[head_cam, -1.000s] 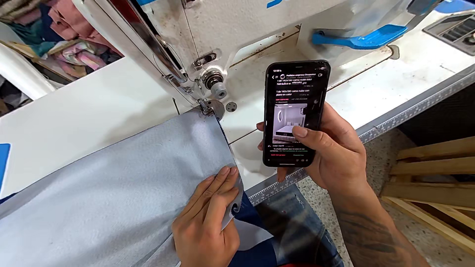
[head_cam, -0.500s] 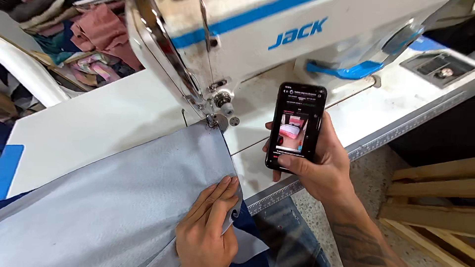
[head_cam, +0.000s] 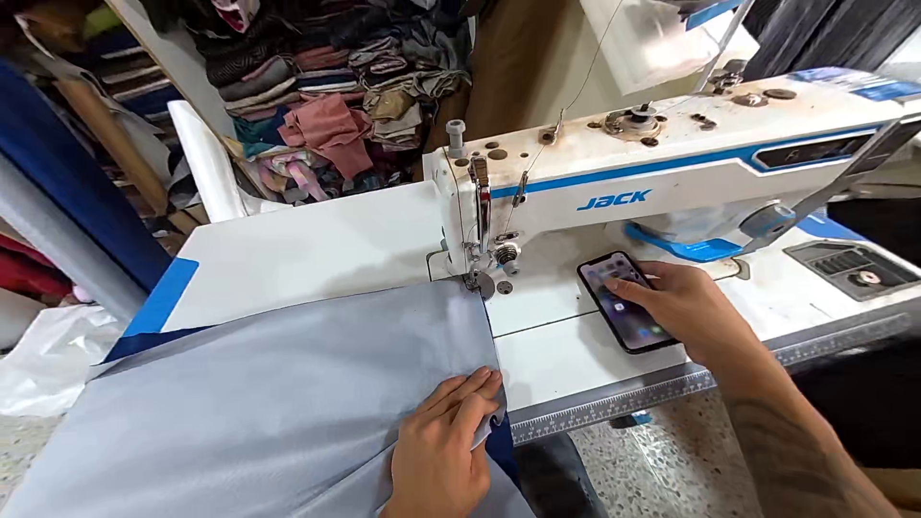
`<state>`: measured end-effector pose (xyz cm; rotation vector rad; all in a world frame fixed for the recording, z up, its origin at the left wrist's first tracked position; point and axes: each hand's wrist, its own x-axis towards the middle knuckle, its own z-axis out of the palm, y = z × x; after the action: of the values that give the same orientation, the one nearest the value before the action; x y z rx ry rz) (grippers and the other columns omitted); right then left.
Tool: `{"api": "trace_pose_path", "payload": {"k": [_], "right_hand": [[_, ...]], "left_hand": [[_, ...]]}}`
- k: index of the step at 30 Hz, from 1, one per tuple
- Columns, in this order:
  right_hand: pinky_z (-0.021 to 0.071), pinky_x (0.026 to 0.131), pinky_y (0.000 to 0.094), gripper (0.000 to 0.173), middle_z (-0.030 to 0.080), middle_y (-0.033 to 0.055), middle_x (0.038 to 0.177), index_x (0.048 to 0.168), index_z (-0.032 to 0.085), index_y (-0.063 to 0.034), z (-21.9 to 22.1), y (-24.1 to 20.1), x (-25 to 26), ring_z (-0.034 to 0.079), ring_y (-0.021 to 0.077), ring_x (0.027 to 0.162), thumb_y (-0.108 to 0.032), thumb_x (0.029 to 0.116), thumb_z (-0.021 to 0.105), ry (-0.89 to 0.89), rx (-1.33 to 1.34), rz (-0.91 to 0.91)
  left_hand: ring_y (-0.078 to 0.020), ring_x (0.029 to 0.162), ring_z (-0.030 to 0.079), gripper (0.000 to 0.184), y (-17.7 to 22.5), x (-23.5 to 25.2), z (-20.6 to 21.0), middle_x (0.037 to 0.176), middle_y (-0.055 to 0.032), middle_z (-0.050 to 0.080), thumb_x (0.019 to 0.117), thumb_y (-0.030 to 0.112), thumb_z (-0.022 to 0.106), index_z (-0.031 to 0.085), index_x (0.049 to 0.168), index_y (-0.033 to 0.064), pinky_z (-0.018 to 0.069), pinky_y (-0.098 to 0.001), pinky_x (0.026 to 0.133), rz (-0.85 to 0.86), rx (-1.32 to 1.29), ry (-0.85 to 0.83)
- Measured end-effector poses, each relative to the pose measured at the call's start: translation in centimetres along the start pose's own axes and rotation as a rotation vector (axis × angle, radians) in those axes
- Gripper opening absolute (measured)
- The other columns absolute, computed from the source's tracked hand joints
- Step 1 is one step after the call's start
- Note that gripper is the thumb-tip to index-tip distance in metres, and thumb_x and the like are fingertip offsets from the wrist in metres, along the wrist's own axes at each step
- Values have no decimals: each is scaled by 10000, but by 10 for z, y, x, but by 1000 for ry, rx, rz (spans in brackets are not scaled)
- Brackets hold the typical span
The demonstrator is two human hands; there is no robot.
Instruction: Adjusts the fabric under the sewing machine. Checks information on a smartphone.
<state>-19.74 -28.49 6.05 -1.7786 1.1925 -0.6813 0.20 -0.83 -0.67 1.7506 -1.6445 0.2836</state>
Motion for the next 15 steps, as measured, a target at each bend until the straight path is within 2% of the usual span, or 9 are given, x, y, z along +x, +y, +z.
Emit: {"api": "trace_pose_path", "payload": {"k": [3,5,6,8,9,10,12,15], "right_hand": [[591,676,531,266,754,79,841,1144,756,-116,-4,9,13,716,232,722,-289,943,761,98,-230,-123],[556,642,572,278,729,114,837,1128,753,-93,2,15,9,691,285,710,-311,957,736,173,-368,-256],[551,677,596,297,717,145,881,1119,749,-73,6,18,6,689,326,767,-323,961,722,213,-411,-295],[531,821,640,396,684,212,1039,1154,730,-41,12,26,0,658,414,972,-391,973,687,277,-436,-310],[524,854,637,440,672,218,1087,1145,732,-38,14,30,-2,641,422,1030,-439,978,661,320,-429,-332],[526,857,622,468,668,210,1109,1108,744,-40,14,32,-4,634,413,1054,-476,987,623,375,-418,-373],[537,860,616,473,664,235,1135,1067,739,-19,5,33,-11,640,423,1072,-458,1011,572,484,-403,-461],[446,1005,663,457,644,320,1174,1112,699,42,-11,43,-17,568,525,1184,-389,988,611,593,-465,-614]], "left_hand": [[-86,1217,662,239,4,1,1,1235,63,744,981,140,514,749,1015,161,541,-258,1046,-37,36,16],[-76,1190,674,229,9,3,-1,1221,80,748,967,151,533,756,1018,167,561,-256,998,-75,85,21],[-70,1173,680,213,11,5,-2,1213,91,749,963,166,545,752,1009,175,576,-257,966,-90,112,15],[-62,1133,698,207,16,9,-3,1190,107,754,946,186,567,761,1017,190,601,-263,908,-114,145,0],[-62,1120,702,220,16,10,-4,1187,112,754,939,189,570,767,1036,194,606,-269,892,-123,153,-7],[-60,1118,702,229,16,10,-4,1189,115,753,935,190,570,769,1049,195,606,-268,889,-125,157,-8],[-66,1138,694,228,15,8,-3,1206,110,748,947,186,562,764,1052,187,597,-266,907,-111,136,-2],[-84,1185,675,225,10,2,-1,1247,91,736,959,160,544,748,1051,171,574,-273,974,-80,76,10]]}}
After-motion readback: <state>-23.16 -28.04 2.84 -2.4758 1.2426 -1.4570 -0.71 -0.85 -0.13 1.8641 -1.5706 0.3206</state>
